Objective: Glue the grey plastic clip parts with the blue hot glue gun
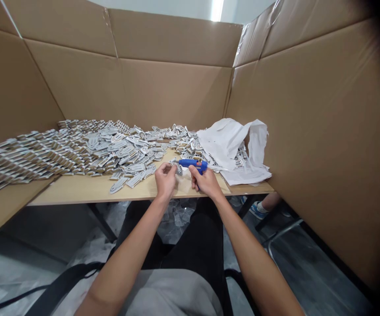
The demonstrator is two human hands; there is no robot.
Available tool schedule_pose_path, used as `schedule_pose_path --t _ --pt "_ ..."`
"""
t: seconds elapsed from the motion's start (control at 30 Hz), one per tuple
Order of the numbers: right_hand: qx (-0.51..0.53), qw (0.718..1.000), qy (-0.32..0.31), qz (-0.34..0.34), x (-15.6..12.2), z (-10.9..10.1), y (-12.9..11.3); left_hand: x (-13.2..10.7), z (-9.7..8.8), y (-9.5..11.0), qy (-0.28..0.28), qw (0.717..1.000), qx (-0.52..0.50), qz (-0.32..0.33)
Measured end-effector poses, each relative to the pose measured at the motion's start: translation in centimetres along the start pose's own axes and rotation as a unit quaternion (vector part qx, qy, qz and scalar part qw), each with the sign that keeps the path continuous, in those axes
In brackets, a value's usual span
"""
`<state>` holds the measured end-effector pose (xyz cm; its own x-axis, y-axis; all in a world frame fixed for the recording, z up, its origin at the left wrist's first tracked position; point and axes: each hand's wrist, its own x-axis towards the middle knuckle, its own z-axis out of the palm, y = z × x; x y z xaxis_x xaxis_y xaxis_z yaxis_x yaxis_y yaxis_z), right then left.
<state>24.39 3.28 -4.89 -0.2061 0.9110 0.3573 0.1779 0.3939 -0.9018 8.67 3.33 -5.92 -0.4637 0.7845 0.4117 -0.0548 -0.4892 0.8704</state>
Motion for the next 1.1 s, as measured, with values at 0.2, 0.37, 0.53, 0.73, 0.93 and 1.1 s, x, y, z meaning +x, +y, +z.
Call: schedule_pose_path --t 0.2,0.37,0.53,0.73,0.93,1.1 --pt "-0.028 1.000 0.009 0.001 -0.1 0.0 -0.2 0.0 0.0 0.0 0.003 1.000 0.010 0.009" --pt "-0.044 0.999 0.015 -0.001 -0.4 0.1 -0.4 0.1 -0.1 -0.3 0.002 1.000 0.012 0.016" --pt "-0.160 0.982 0.068 -0.073 -0.4 0.4 -0.4 0.2 -0.3 -0.4 -0.010 0.999 0.033 0.009" --pt "-0.134 0.979 0.120 -0.094 -0.7 0.6 -0.1 0.1 -0.1 -0.5 -0.024 0.999 0.032 -0.017" --pt "0.058 0.990 0.128 -0.009 -0.6 0.4 -0.1 0.6 -0.8 0.2 -0.041 0.994 0.095 -0.022" --pt "0.147 0.981 0.127 0.004 0.2 0.4 -0.1 7.9 -5.1 4.8 -0.028 0.958 0.269 0.099"
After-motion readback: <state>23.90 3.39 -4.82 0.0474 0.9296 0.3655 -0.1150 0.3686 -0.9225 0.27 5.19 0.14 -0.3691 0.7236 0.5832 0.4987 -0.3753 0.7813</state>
